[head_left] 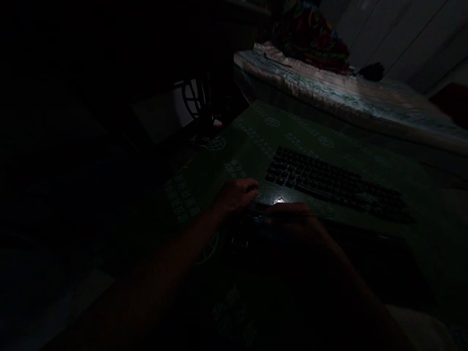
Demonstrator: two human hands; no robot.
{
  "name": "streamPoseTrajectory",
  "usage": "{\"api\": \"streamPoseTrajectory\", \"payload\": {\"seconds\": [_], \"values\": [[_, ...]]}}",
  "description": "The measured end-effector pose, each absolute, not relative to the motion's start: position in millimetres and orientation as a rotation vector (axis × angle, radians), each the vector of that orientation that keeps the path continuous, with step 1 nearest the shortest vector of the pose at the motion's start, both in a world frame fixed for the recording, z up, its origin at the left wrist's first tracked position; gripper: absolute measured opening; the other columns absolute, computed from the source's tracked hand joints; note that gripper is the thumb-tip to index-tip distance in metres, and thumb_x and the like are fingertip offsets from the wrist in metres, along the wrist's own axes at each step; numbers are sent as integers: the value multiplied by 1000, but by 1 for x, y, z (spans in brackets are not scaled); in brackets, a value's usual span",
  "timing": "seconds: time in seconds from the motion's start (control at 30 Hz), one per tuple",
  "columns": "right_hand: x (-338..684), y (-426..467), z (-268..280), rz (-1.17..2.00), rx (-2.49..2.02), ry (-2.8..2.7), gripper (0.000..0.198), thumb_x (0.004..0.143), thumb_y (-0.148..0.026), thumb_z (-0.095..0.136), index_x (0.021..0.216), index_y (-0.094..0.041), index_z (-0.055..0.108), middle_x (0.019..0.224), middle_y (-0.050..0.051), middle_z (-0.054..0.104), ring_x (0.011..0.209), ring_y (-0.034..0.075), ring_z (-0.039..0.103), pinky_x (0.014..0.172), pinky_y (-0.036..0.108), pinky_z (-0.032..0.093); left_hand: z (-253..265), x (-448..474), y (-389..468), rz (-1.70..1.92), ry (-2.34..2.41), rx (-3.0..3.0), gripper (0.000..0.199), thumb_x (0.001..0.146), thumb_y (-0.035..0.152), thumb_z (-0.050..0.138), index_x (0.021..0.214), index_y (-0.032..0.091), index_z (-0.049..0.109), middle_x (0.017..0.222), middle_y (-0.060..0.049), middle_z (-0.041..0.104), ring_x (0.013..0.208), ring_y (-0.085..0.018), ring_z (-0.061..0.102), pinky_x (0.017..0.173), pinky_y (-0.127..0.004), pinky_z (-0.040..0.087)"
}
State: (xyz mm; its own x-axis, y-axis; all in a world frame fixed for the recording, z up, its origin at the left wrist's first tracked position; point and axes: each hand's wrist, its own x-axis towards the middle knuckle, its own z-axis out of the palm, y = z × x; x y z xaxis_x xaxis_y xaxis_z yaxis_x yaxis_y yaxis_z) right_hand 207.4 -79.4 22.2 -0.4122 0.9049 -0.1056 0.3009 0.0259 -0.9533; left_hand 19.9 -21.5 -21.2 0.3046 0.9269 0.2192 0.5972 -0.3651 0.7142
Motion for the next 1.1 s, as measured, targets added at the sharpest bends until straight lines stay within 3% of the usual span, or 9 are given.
{"api": "streamPoseTrajectory", "payload": {"seconds": [0.7,0.97,1.1], "values": [[231,-78,41,1512,-1459,-1796,16,67,-28,70,71,-13,70,64,2,64,56,12,55,51,23,41,-21,20,-21,831,1359,2092,17,78,22,53,88,18,67,87,-1,70,79,-14,63,75,-26,48],[217,-80,25,1393,-1309,-1758,17,67,-31,70,75,-16,71,70,2,66,64,15,59,58,25,44,-17,21,-25,854,1325,2097,18,77,28,56,85,16,67,77,-1,67,69,-13,60,65,-23,44],[226,-78,32,1405,-1366,-1814,15,68,-30,69,71,-15,69,64,1,64,59,13,56,53,24,42,-17,20,-26,834,1311,2171,22,75,33,60,87,16,66,77,-2,66,69,-13,59,63,-24,43]]}}
